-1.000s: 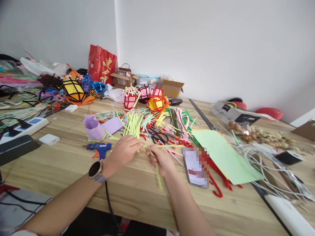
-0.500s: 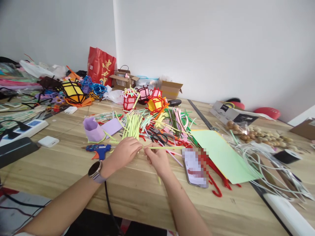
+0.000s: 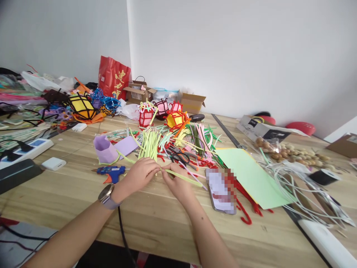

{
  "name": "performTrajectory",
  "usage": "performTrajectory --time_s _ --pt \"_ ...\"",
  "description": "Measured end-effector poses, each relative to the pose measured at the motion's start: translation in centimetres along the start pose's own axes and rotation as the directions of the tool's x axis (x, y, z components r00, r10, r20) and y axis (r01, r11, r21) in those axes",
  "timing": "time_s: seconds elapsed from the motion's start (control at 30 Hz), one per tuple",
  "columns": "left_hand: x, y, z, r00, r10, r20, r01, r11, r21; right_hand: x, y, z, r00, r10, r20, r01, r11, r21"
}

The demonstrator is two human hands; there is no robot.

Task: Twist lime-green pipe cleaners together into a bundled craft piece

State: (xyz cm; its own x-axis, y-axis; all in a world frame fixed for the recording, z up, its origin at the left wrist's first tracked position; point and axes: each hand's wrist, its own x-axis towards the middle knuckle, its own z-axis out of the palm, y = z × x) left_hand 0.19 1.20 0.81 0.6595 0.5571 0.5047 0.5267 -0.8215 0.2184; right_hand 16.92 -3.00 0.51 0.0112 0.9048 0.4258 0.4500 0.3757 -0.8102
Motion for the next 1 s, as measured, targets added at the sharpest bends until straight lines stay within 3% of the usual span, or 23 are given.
performTrajectory --time_s 0.03,0.1,0.2,0.23,0.27,0.37,0.43,0.5,0.57,0.67,0.73,0.8,0.83,0.9,1.0 --pt "-0.1 0.1 0.0 1.000 0.006 -0.009 -0.005 0.999 0.042 0.0 0.0 0.2 0.994 0.109 0.005 -0.109 0.991 0.072" --pt "-0.2 0.4 0.0 0.999 0.032 -0.017 -0.029 0.990 0.138 -0.1 -0.1 0.6 0.931 0.349 0.108 -0.365 0.892 0.266" --pt "-0.4 0.6 0.1 0.996 0.086 -0.018 -0.080 0.971 0.227 0.0 -0.3 0.8 0.816 0.493 0.302 -0.578 0.701 0.417" --pt "-0.4 0.6 0.1 0.996 0.088 -0.022 -0.081 0.970 0.228 0.0 -0.4 0.7 0.818 0.486 0.307 -0.575 0.699 0.424" --pt "-0.4 0.5 0.2 0.997 0.075 -0.030 -0.067 0.975 0.213 0.0 -0.4 0.5 0.849 0.452 0.272 -0.527 0.746 0.406" --pt "-0.1 0.1 0.3 0.998 -0.001 -0.058 0.005 0.997 0.073 0.2 -0.3 -0.3 0.988 0.144 0.063 -0.153 0.972 0.178" --pt "0.1 -0.1 0.2 0.998 -0.023 -0.061 0.020 0.998 -0.058 0.2 -0.2 -0.7 0.994 -0.103 0.030 0.104 0.994 -0.024" --pt "0.2 -0.2 0.1 0.998 -0.033 -0.054 0.025 0.990 -0.140 0.1 0.0 -0.7 0.977 -0.207 0.056 0.212 0.971 -0.111" --pt "0.2 -0.1 0.0 0.997 -0.045 -0.056 0.037 0.991 -0.131 0.0 0.0 -0.4 0.986 -0.163 0.035 0.166 0.980 -0.106" --pt "-0.1 0.4 0.0 0.995 -0.025 -0.095 0.028 0.999 0.034 -0.2 -0.2 0.5 0.986 0.164 0.009 -0.163 0.974 0.160" --pt "-0.3 0.6 0.0 0.993 0.027 -0.114 -0.010 0.988 0.154 -0.2 -0.4 0.9 0.913 0.387 0.129 -0.404 0.820 0.406" --pt "-0.4 0.8 0.0 0.990 0.062 -0.125 -0.035 0.977 0.209 0.0 -0.5 1.0 0.849 0.468 0.244 -0.522 0.676 0.520" --pt "-0.4 0.8 0.0 0.990 0.059 -0.131 -0.032 0.978 0.205 0.0 -0.6 0.9 0.849 0.464 0.255 -0.524 0.671 0.525" --pt "-0.3 0.7 0.1 0.990 0.011 -0.139 0.008 0.991 0.135 0.1 -0.6 0.5 0.901 0.391 0.186 -0.432 0.782 0.450" --pt "0.0 0.3 0.1 0.991 -0.064 -0.114 0.059 0.997 -0.051 0.1 -0.6 0.0 0.990 0.142 -0.001 -0.138 0.968 0.208"
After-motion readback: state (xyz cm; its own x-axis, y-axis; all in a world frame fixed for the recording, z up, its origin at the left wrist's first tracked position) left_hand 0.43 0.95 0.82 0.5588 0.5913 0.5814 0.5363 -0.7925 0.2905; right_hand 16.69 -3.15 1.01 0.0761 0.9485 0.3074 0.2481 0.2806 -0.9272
